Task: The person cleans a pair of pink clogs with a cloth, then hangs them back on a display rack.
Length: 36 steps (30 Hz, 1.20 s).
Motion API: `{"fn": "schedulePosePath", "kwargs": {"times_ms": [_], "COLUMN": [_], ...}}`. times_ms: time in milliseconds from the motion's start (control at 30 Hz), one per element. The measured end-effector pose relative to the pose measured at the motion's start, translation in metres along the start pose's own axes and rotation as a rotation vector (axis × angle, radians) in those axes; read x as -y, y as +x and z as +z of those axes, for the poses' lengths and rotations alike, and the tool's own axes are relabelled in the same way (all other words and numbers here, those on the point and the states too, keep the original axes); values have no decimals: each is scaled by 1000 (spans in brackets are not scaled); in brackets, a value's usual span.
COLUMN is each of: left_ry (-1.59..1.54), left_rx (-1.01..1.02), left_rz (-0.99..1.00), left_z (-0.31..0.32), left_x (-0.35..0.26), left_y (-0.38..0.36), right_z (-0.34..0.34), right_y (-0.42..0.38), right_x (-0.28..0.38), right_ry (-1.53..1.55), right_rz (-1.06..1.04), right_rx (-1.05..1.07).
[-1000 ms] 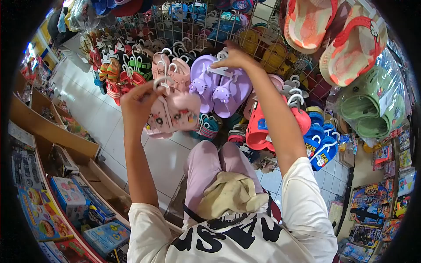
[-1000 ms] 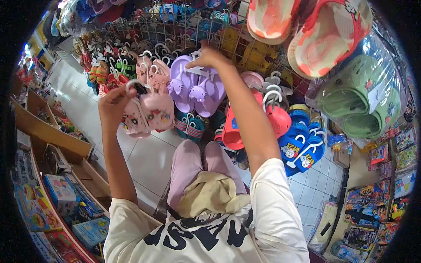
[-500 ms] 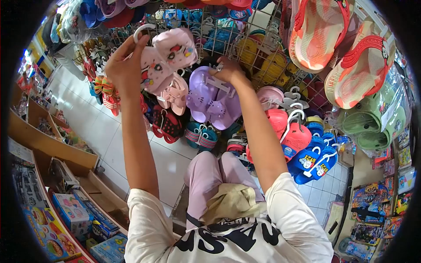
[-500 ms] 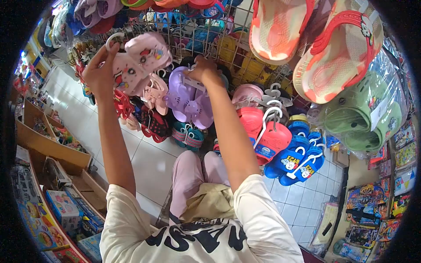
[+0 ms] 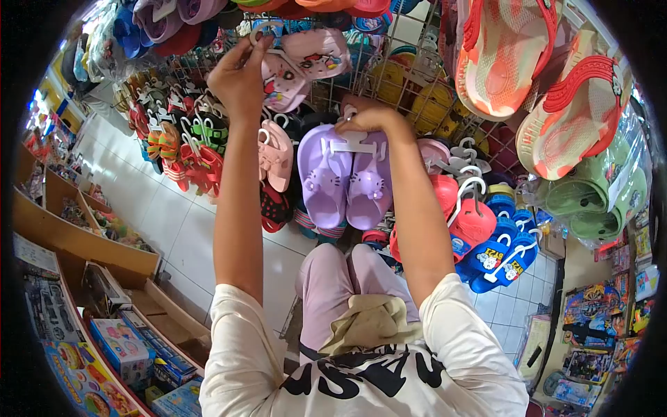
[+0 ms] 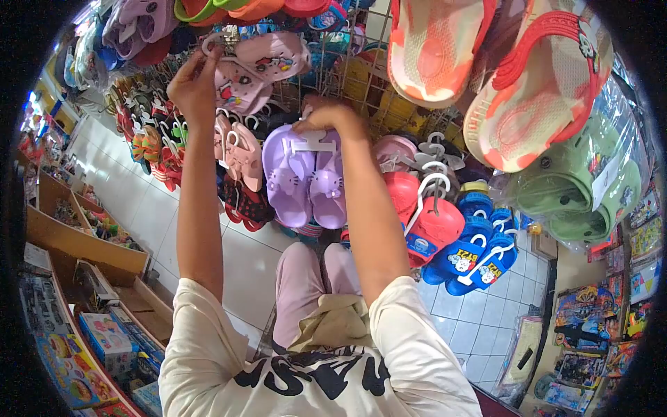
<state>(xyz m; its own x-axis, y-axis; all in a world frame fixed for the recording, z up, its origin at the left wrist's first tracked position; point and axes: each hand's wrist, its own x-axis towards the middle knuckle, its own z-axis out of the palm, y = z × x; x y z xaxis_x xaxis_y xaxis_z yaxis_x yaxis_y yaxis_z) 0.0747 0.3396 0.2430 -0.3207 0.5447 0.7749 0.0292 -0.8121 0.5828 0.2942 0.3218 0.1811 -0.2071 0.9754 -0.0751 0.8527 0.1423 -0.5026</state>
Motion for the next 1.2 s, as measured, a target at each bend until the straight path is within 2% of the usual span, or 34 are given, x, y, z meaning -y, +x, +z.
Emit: {"fn": "schedulePosePath", "kwargs": {"times_ms": [100,133,233,367,400,500,533,633,833,867,967,1000,1100,1200], "left_ry": [-19,33,-104,105,249,584,613,719,412,468,469,315,504,488], "left_rx": [-24,-23,-31,-43,-38,199,318,541,838,874,962,998,1309,1299], "left_rz": [9,-33,-117,-70,-73,-73,91,16,88,145,-52,-49,109,59], "left_z": [1,1,1,-14,-13,-11,-8,22,59,61,63,61,71,81], "left_x": [34,36,52,78,61,44,48,62,125,130,120,117,118,120], "left_y": [-6,-12,-14,-1,-2,10,13,15,10,15,22,23,39,23], "right_z": [-7,-7,-11,-10,-10,-6,-2,-2,-4,1,10,11,8,3], "right_y": [-2,-2,-4,-7,-8,-10,-9,-10,-28,-30,-36,-36,-33,-35], "right_x": [1,0,1,4,4,3,0,2,13,11,14,15,15,18], "right_ry": [30,33,17,26,22,25,42,32,58,95,124,107,124,160], "right_rz": [6,4,0,9,11,-7,-19,-21,-20,-36,-18,3,24,-9], "right_rx": [82,94,101,98,94,51,30,13,-4,-40,-106,-106,-64,-19]}}
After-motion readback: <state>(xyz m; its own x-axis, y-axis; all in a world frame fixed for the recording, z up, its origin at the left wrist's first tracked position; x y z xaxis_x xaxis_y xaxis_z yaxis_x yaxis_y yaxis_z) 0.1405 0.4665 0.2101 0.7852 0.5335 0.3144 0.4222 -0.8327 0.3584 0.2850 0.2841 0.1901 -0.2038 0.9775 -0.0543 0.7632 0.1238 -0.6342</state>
